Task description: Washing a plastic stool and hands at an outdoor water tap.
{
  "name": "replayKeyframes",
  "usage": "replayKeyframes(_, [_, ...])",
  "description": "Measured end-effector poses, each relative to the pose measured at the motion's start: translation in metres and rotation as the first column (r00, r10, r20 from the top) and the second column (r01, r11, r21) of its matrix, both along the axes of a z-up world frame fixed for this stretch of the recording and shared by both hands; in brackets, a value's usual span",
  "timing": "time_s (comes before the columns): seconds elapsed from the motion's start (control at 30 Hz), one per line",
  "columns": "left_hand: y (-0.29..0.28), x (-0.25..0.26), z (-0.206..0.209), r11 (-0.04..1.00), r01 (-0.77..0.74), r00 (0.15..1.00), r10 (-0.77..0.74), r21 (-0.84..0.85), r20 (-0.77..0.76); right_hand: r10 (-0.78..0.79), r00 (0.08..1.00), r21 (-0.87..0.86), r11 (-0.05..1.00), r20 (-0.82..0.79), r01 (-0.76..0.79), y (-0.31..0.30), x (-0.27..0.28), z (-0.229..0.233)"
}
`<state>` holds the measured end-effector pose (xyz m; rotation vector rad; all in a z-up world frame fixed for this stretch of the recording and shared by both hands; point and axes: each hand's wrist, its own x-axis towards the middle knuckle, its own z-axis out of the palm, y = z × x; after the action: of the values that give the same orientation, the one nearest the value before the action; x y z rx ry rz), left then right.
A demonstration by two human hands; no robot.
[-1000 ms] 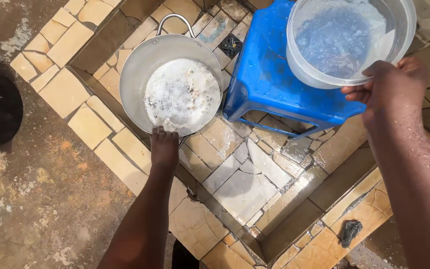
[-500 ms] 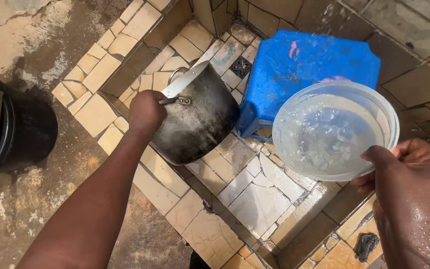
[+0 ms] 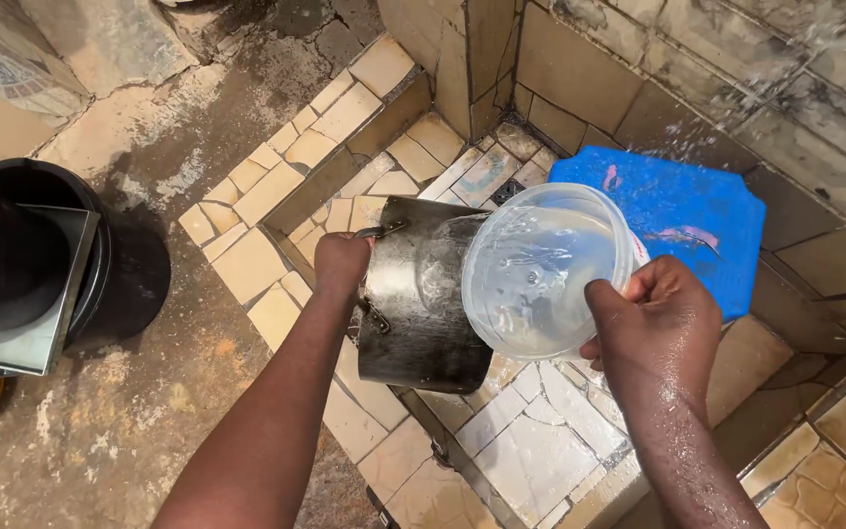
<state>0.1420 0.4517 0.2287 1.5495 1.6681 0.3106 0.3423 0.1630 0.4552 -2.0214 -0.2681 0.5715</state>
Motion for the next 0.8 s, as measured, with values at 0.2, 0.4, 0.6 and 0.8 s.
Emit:
replayKeyframes(0.2, [0.012, 0.013, -0.13, 0.955, -0.282, 0.95, 0.264, 0.091, 0.169, 0.054, 0.991, 0.075, 0.995, 0.123, -0.063, 0.046, -0.013, 0.022])
replayKeyframes(0.4, [-0.005, 0.04, -0.053, 0.682, -0.673, 0.545, 0.718, -0.286, 0.433, 0.054, 0.983, 0.124, 0.989, 0.174, -0.077, 0.073, -0.02, 0.041])
replayKeyframes(0.6, [0.01, 0.01, -0.067, 0.409, -0.658, -0.033, 0.823, -0.633, 0.567, -0.026, 0.985, 0.159, 0.987, 0.168, -0.001, 0.07, -0.017, 0.051])
replayKeyframes(0.8, [-0.003, -0.015, -0.033, 0.293, -0.49, -0.245, 0.858, -0.821, 0.452, -0.057, 0.97, 0.191, 0.981, 0.236, 0.011, 0.053, -0.014, 0.057])
